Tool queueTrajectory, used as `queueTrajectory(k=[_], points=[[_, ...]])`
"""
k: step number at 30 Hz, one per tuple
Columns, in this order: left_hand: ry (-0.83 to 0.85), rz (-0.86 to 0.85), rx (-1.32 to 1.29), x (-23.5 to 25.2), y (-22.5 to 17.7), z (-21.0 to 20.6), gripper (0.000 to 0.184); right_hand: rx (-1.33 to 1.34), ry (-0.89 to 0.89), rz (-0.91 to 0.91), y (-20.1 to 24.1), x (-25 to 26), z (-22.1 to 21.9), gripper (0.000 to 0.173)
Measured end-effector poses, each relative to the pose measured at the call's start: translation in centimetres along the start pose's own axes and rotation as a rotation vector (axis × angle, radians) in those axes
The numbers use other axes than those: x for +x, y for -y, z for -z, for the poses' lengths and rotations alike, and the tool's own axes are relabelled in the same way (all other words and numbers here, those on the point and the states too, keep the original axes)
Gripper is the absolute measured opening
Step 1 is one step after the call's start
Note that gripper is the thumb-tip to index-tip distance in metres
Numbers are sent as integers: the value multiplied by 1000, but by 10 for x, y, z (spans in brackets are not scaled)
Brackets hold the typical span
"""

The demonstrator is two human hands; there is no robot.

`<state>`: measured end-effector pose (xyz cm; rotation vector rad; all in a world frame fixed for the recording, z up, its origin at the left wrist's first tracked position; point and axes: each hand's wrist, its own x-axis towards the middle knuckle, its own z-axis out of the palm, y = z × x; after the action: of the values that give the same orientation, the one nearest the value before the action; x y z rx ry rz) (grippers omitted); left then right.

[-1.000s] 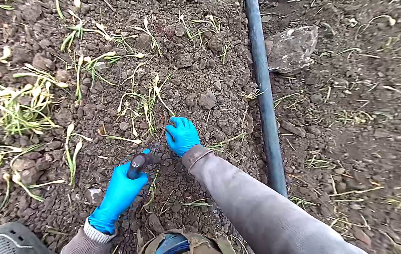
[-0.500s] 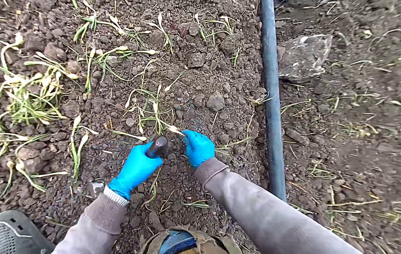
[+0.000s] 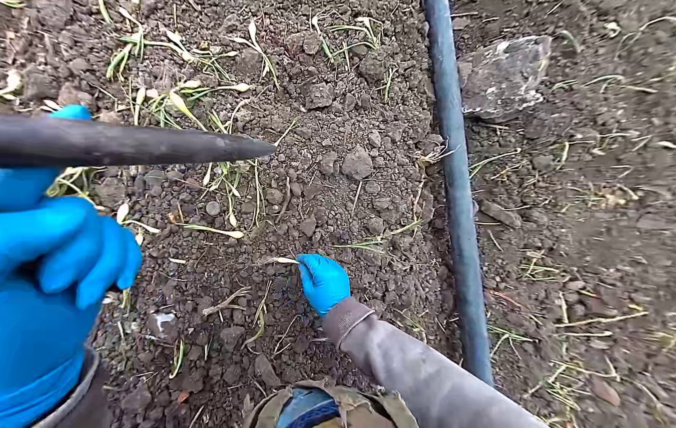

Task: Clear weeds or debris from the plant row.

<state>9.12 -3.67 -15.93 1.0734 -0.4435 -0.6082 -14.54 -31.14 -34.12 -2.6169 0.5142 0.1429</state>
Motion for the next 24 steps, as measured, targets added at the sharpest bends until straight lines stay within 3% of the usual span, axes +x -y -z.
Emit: queueTrajectory(k=[2, 4, 6, 7, 9, 10, 12, 14, 17, 20, 22, 24], points=[[-8, 162, 223, 26, 12, -36, 35, -40, 2, 6, -6, 13, 18, 23], [-21, 372, 510, 32, 68, -72, 5, -59, -17, 37, -2, 29, 36, 23], [36, 729, 728, 25, 120, -96, 6, -80, -20, 92, 8, 43, 50, 23], [34, 807, 747, 16, 143, -98, 7, -105, -2, 121, 13, 48, 52, 23], [-25, 832, 673, 0, 162, -90, 13, -165, 104, 181, 18, 59, 44, 22], [-71, 827, 597, -11, 160, -85, 15, -193, 248, 171, 23, 60, 36, 23], [-187, 789, 451, -25, 136, -76, 14, -258, 543, 106, 35, 66, 17, 23], [-255, 687, 409, -37, 96, -70, 15, -300, 687, 47, 44, 74, 3, 23], [-340, 561, 469, -63, 59, -64, 11, -386, 775, 77, 52, 80, 8, 26], [-399, 569, 536, -76, 85, -49, 7, -394, 659, 143, 70, 95, 24, 34], [-445, 559, 414, -88, 108, -33, 10, -246, 558, 162, 95, 105, 22, 37], [-478, 540, 299, -93, 100, -21, 18, -106, 625, 109, 122, 116, 10, 52]])
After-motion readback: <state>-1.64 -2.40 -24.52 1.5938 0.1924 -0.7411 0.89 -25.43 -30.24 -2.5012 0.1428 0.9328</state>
